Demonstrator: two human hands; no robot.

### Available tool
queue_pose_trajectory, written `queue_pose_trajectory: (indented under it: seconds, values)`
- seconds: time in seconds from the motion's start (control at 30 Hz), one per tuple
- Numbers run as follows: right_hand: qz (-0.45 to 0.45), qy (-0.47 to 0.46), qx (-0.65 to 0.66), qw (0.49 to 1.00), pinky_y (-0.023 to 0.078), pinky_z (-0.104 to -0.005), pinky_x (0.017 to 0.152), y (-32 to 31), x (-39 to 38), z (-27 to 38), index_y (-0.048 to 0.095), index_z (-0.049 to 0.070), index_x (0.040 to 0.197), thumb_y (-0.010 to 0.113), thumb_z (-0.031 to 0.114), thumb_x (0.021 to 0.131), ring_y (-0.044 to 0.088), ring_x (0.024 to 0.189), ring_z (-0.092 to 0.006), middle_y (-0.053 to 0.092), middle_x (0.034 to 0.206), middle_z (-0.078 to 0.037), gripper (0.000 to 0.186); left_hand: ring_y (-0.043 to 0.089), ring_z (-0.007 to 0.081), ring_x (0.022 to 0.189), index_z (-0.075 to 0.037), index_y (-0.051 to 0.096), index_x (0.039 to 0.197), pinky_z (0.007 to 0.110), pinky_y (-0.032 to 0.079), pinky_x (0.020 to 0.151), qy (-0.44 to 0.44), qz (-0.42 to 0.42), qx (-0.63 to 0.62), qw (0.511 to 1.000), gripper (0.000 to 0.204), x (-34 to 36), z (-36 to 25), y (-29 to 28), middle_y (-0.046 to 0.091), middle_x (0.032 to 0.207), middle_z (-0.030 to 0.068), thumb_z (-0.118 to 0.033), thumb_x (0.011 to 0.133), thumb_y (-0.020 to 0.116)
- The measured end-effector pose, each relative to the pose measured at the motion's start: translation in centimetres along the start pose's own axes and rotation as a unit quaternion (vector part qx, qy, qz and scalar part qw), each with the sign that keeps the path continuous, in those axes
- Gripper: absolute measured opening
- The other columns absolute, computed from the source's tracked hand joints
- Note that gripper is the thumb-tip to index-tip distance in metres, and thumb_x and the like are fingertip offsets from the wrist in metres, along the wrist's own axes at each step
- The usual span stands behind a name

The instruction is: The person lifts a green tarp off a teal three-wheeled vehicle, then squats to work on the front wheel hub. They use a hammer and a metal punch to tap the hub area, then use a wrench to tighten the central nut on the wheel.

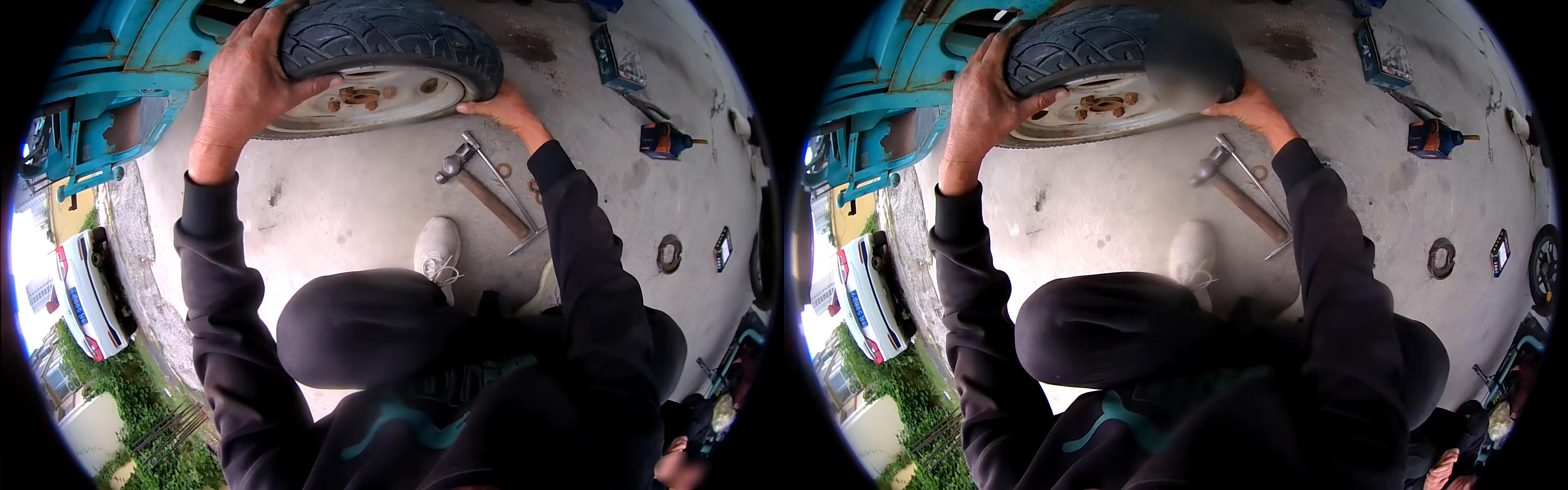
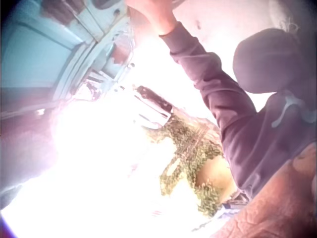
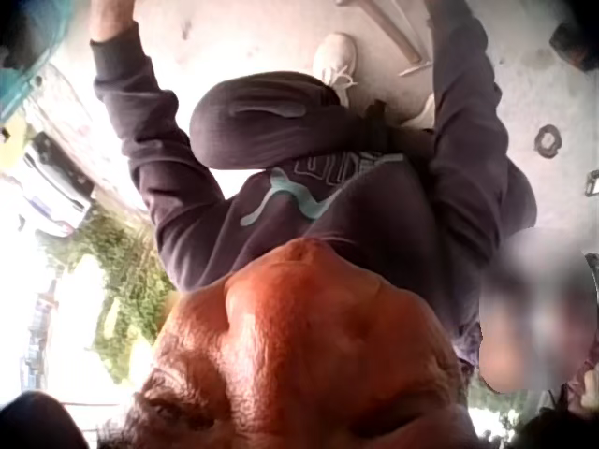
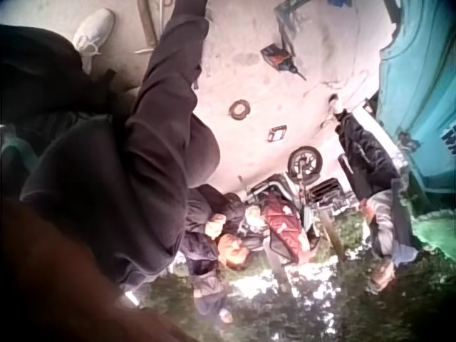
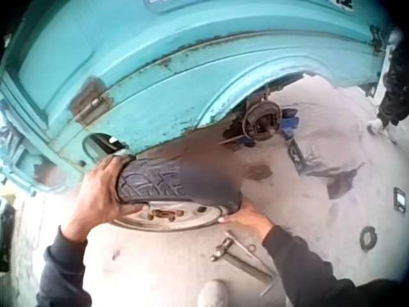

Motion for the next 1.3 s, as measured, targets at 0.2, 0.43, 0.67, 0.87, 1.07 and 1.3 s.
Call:
queue_pose_trajectory:
  seconds: [0.2,0.43,0.67,0.87,1.07,1.3]
  values:
    - [-0.088,0.075,-0.019,0.993,0.038,-0.0351,0.111,-0.7,-4.1,1.0,0.048,-0.003,0.138,0.095,0.019,0.057,0.051,0.13,-0.0277,0.056,0.137,-0.018,0.096,0.064,0.0339,0.101,-0.008,0.058,0.13,0.044,0.053,0.089,0.062,-0.051,-0.011,0.997,0.09,1.2,-4.8,-1.0,0.064,0.11,0.0139,-0.041,0.054,0.092]
    - [-0.163,-0.052,-0.26,0.95,0.047,-0.0386,0.102,-14.9,-11.5,14.6,0.05,0.004,0.138,0.092,0.025,0.055,0.06,0.118,-0.034,0.063,0.123,-0.021,0.096,0.061,0.0325,0.113,-0.002,0.054,0.133,0.042,0.049,0.099,-0.034,-0.125,-0.209,0.969,0.091,-1.0,-6.5,-0.8,0.062,0.125,0.0162,-0.029,0.055,0.095]
    - [-0.243,-0.141,-0.58,0.764,0.049,-0.0372,0.094,-18.8,-19.1,30.4,0.056,0.001,0.131,0.086,0.019,0.067,0.063,0.108,-0.0274,0.066,0.117,-0.015,0.073,0.057,0.0247,0.119,0.002,0.039,0.14,0.037,0.047,0.102,-0.106,-0.079,-0.49,0.862,0.098,1.2,-9.4,9.8,0.056,0.132,0.0178,-0.018,0.062,0.095]
    - [-0.215,-0.238,-0.593,0.739,0.05,-0.0471,0.086,-15.5,-18.9,34.2,0.06,0.003,0.117,0.081,0.015,0.062,0.058,0.102,-0.0389,0.066,0.104,-0.015,0.06,0.057,0.0249,0.119,0.004,0.038,0.137,0.037,0.047,0.101,-0.095,-0.005,-0.568,0.817,0.092,1.2,-11.4,15.8,0.057,0.129,0.0186,-0.016,0.067,0.093]
    - [-0.162,-0.348,-0.452,0.805,0.048,-0.0432,0.095,-14.8,-15.0,32.4,0.061,0.001,0.12,0.087,0.016,0.06,0.057,0.109,-0.0359,0.066,0.11,-0.016,0.067,0.062,0.0262,0.113,0.007,0.042,0.135,0.037,0.051,0.097,-0.05,0.023,-0.468,0.882,0.09,5.8,-13.3,7.0,0.062,0.123,0.0212,-0.024,0.067,0.092]
    - [-0.487,-0.257,0.121,0.826,0.047,-0.0387,0.097,-26.6,-14.3,19.4,0.062,-0.004,0.123,0.07,0.047,0.089,0.061,0.113,-0.0332,0.066,0.119,-0.02,0.062,0.062,0.0218,0.109,0.004,0.05,0.13,0.035,0.05,0.095,-0.08,0.026,-0.429,0.899,0.074,6.7,-13.2,6.0,0.064,0.121,0.0176,-0.018,0.072,0.089]
Point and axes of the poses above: each hand's wrist, its own x-axis towards the middle knuckle, its own y-axis out of the palm, z = x × y, the point moved 8 cm from there along x, towards the middle knuckle
